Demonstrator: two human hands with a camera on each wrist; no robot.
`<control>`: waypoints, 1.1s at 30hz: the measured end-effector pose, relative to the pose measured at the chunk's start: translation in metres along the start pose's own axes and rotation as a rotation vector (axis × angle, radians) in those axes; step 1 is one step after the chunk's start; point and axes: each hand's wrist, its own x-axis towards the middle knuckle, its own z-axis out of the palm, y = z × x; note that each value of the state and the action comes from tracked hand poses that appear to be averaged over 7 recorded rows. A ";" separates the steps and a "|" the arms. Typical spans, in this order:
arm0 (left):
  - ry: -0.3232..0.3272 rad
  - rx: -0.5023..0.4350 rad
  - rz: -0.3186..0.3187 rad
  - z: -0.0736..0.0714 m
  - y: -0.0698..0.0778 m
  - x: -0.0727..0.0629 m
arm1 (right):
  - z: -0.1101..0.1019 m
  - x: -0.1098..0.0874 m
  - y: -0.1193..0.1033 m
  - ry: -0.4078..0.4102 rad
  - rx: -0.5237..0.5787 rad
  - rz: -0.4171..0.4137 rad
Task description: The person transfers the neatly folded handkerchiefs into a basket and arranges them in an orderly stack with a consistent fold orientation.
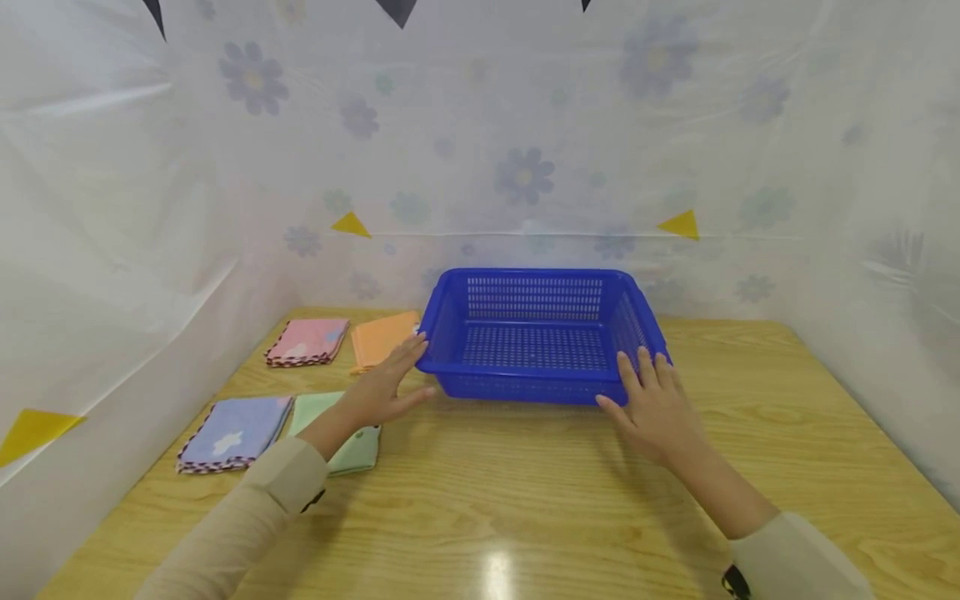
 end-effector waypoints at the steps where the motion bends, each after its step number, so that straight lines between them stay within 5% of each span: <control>1: -0.001 0.003 -0.003 0.000 0.000 0.000 | 0.000 0.000 0.000 0.003 -0.001 -0.003; 16: 0.016 0.024 0.024 0.000 0.002 -0.003 | -0.011 0.004 0.005 0.003 -0.096 -0.068; 26: 0.045 0.011 -0.016 -0.005 0.003 0.007 | -0.016 0.011 0.017 0.050 0.001 -0.072; 33: -0.002 0.017 -0.072 -0.007 0.005 0.021 | -0.017 0.020 0.027 -0.035 0.066 -0.008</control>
